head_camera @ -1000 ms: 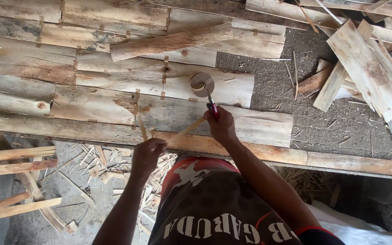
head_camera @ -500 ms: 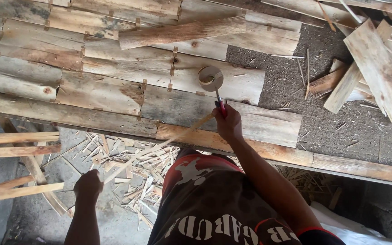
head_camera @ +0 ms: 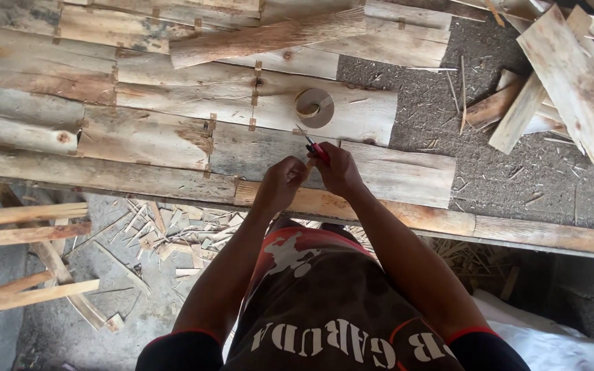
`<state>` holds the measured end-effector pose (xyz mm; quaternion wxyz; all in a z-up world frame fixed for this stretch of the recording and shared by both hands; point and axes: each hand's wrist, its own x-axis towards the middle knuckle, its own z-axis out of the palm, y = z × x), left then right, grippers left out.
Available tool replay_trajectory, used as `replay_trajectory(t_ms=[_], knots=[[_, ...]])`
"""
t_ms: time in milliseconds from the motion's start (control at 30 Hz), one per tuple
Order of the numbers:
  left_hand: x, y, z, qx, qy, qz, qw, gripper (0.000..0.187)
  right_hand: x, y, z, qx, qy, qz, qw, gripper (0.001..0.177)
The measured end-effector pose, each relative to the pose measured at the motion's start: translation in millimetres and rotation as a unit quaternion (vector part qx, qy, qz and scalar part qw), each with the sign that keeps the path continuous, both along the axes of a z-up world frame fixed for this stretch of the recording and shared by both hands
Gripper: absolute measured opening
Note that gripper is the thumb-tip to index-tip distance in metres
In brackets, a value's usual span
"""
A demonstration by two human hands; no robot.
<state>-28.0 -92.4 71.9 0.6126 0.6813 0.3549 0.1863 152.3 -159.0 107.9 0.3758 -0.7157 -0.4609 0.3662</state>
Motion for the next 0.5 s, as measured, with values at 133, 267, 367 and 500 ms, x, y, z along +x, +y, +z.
replay_trajectory(t_ms=[133, 267, 367, 500], knots=[[10.4, 1.1, -48.3, -0.048, -0.034, -0.012, 0.998, 0.004, 2.7, -3.0, 7.7, -0.045, -0.018, -0.018, 0.999, 0.018], [14.5, 10.7, -59.3, -0.059, -0.007, 0.001, 0.998, 0.012, 5.1, -18.0, 24.8, 0.03, -0.038, -0.041, 0.998, 0.022], [13.6, 24.3, -70.6, -0.096, -0.025, -0.011, 0.995, 0.023, 7.1, -38.8, 27.9, 0.038, -0.064, -0.04, 0.996, 0.024], [14.4, 39.2, -66.9, -0.128, -0.012, -0.051, 0.99, 0.037, 6.1, -54.1, 35.9, -0.014, -0.171, 0.053, 0.984, 0.022]])
